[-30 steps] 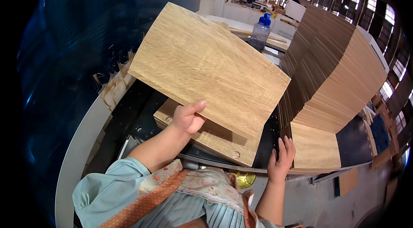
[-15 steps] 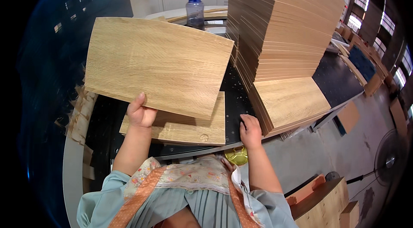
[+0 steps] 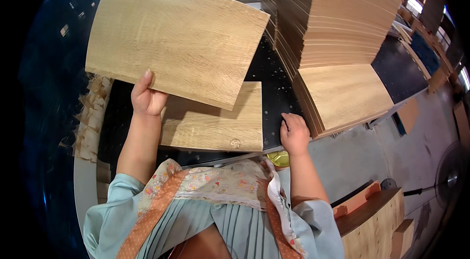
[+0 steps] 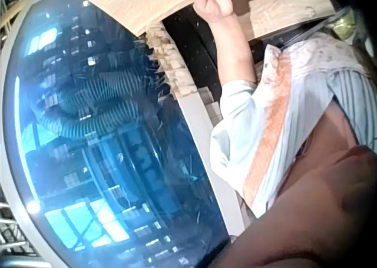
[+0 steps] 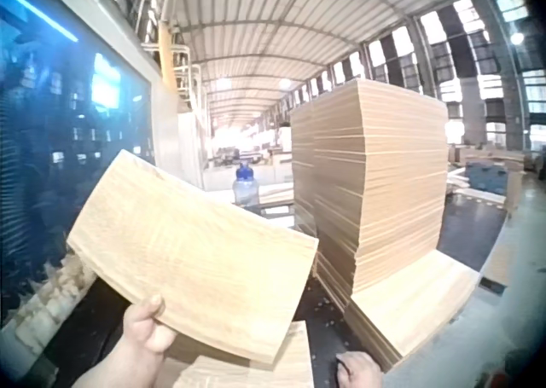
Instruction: The person takes wood panels one at a time from a machine table and stacks them onto a wooden pallet.
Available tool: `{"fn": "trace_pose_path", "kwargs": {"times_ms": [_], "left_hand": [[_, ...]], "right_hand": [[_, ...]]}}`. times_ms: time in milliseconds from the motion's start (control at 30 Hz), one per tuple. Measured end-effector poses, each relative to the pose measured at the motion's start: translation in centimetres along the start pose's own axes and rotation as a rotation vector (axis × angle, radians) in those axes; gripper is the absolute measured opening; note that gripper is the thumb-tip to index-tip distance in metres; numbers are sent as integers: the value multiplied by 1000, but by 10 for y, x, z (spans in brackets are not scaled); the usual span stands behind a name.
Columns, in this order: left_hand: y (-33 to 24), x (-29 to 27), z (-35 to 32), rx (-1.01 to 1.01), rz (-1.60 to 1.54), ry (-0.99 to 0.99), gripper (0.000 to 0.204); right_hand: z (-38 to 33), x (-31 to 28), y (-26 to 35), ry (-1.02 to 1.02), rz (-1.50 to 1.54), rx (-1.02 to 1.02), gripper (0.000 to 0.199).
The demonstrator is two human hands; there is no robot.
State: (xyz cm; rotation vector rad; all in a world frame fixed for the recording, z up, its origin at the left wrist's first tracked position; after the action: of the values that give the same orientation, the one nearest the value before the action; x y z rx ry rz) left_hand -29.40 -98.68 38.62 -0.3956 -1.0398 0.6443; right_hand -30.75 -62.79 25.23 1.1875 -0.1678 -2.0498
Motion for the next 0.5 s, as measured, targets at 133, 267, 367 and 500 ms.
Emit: {"fn": "trace_pose_path", "kwargs": {"times_ms": [133,267,367,500], "left_hand": [[-8,7,9,39,57,-112,49],[-19,18,24,80,56,7,50],[-29,14,31,144,94,3,52],[-43,13,42,191,126,-2,53]], "right_hand": [[-1,4,-3,13,8,-1,19],[-5,6,-11,15,12,-5,19],[-4,4,-7,17,13,-1,19],[-1,5,-4,21,18,5,18]]}}
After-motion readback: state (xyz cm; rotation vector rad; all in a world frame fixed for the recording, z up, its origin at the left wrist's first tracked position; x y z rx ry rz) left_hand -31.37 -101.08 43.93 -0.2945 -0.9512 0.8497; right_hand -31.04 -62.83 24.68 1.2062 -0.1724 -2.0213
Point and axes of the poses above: each hand's wrist, its own z-axis towards the middle knuckle, its own x-axis out of the palm, y = z × x, the point moved 4 cm from there along z, towards the middle knuckle, and after that the axes turned 11 degrees about y, right-handed, at the moved point
